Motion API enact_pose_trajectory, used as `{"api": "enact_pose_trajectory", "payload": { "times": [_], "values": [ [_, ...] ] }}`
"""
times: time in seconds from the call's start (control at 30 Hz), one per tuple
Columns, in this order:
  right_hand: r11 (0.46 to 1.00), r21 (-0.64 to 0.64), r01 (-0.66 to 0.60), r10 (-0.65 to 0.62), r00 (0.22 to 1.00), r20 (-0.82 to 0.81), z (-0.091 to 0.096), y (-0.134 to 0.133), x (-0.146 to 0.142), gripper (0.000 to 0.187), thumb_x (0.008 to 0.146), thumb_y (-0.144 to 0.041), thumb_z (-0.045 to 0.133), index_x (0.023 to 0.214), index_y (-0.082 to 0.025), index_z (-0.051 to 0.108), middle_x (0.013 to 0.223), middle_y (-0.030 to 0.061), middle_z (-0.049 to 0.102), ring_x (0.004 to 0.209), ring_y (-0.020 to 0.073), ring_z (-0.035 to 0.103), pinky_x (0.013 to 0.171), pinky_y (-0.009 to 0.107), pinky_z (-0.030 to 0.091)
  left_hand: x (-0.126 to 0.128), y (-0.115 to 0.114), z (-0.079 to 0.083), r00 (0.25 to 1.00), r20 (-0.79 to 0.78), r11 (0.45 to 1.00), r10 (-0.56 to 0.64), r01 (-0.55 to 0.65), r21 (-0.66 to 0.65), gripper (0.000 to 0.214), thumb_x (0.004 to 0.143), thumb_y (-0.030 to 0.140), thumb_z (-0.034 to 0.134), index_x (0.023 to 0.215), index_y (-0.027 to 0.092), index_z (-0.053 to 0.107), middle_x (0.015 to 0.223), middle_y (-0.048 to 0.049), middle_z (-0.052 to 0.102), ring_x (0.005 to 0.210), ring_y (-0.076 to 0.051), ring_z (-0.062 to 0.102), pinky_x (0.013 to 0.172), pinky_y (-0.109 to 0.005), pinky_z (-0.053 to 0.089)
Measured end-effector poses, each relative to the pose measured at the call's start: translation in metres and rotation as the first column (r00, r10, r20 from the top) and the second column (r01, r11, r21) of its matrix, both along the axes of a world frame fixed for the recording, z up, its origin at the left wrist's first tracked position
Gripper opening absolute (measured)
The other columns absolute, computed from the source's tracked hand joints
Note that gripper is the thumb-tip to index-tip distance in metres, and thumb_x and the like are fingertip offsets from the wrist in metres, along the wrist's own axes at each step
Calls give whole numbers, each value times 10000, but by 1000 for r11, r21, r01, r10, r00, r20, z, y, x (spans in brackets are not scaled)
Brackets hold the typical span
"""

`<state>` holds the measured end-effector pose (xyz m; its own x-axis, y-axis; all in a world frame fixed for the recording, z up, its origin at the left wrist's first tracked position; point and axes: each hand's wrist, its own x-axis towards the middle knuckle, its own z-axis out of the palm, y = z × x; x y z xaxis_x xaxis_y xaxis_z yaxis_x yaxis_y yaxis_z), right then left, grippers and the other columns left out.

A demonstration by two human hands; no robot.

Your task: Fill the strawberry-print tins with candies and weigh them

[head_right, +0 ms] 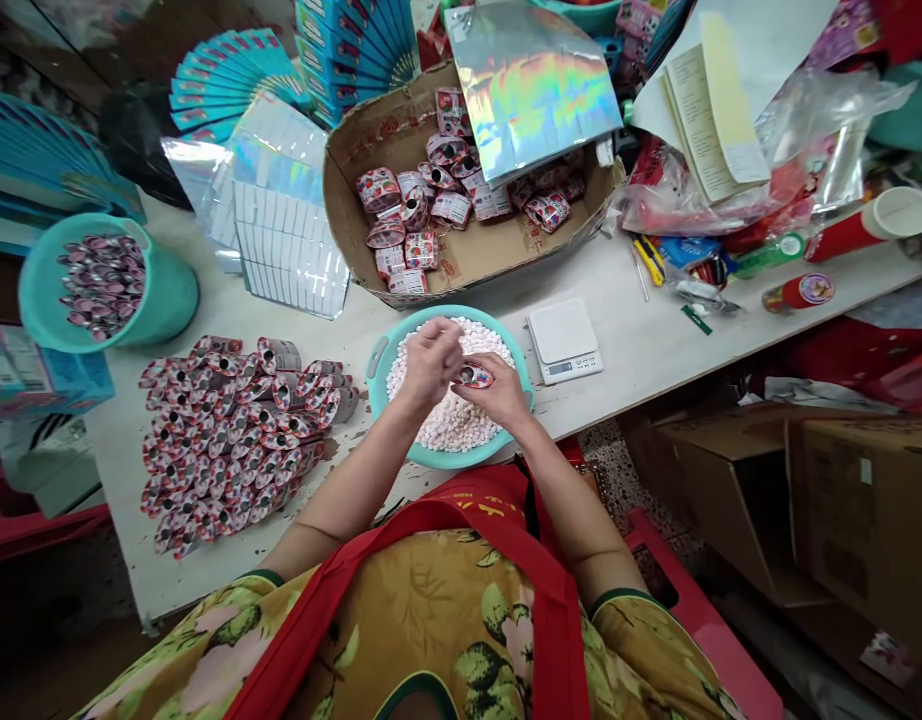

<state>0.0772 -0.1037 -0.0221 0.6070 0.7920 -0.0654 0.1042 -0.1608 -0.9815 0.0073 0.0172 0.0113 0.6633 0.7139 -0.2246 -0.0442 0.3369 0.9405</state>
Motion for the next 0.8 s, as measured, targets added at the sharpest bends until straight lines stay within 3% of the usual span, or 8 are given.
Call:
{"api": "enact_pose_trajectory", "payload": {
  "times": [0.1, 0.2, 0.3, 0.4, 0.5, 0.67, 0.73, 0.8],
  "values": [
    [988, 40, 147, -146, 989, -39, -2, -17, 26, 490, 654, -406, 862, 1091, -229, 732, 1121, 54, 701, 1054, 213, 666, 989, 365, 527, -22, 23, -24, 973, -207, 953, 103, -37, 300, 307, 892, 506, 621, 808, 214, 577, 566, 42, 510, 526, -121, 481, 567, -252, 431],
    [908, -47, 416, -418, 908, -36, -21, -30, 71, 583, 606, -456, 875, 1090, -183, 696, 1052, 74, 719, 951, 215, 686, 903, 371, 564, -41, 35, -57, 866, -500, 750, 3, 329, 573, 146, 889, 355, 637, 914, 213, 665, 1039, -86, 727, 1085, -258, 628, 1002, -414, 451],
    [829, -102, 550, -547, 835, 60, -51, -34, 113, 621, 566, -488, 856, 1050, -152, 659, 1029, 99, 712, 941, 226, 674, 914, 399, 553, -46, 27, -83, 756, -654, 599, 3, 522, 607, 337, 905, 362, 622, 1206, 212, 644, 1442, -130, 563, 1388, -315, 436, 1163, -476, 302],
    [818, -167, 551, -518, 831, 204, -65, -34, 136, 605, 587, -525, 816, 1026, -154, 628, 1063, 129, 691, 1023, 266, 651, 988, 478, 513, -42, 12, -94, 654, -756, 604, 38, 587, 539, 476, 925, 501, 584, 1305, 213, 589, 1401, -139, 554, 1289, -314, 489, 1088, -464, 369],
    [824, -58, 563, -471, 739, 481, -44, -13, 142, 585, 668, -521, 792, 1097, -163, 620, 1270, 182, 608, 1252, 323, 552, 1114, 548, 403, -38, 1, -97, 622, -783, 608, 15, 616, 502, 478, 891, 564, 613, 1208, 205, 629, 1221, -131, 610, 1158, -307, 540, 1022, -448, 405],
    [998, -55, 44, -7, 844, 537, 6, 144, 141, 405, 903, -389, 635, 1242, -168, 611, 1258, 133, 636, 1195, 245, 598, 1067, 416, 467, -40, -5, -100, 709, -705, 736, -16, 486, 472, 298, 867, 491, 658, 971, 213, 683, 1024, -123, 649, 1022, -290, 599, 927, -396, 461],
    [952, -298, -67, 211, 850, 483, 8, 226, 135, 448, 897, -303, 645, 1288, -92, 585, 1253, 162, 647, 1165, 251, 620, 1046, 399, 480, -40, -6, -100, 762, -648, 812, -1, 379, 444, 218, 823, 438, 706, 878, 227, 696, 972, -111, 670, 987, -284, 620, 901, -376, 476],
    [774, -606, -180, 483, 787, 383, 2, 290, 126, 439, 886, -196, 629, 1297, -50, 581, 1294, 200, 630, 1183, 270, 614, 1038, 408, 481, -40, -5, -100, 820, -572, 889, 13, 253, 383, 135, 770, 368, 741, 789, 239, 706, 928, -93, 698, 957, -277, 639, 916, -376, 478]
  ]
}}
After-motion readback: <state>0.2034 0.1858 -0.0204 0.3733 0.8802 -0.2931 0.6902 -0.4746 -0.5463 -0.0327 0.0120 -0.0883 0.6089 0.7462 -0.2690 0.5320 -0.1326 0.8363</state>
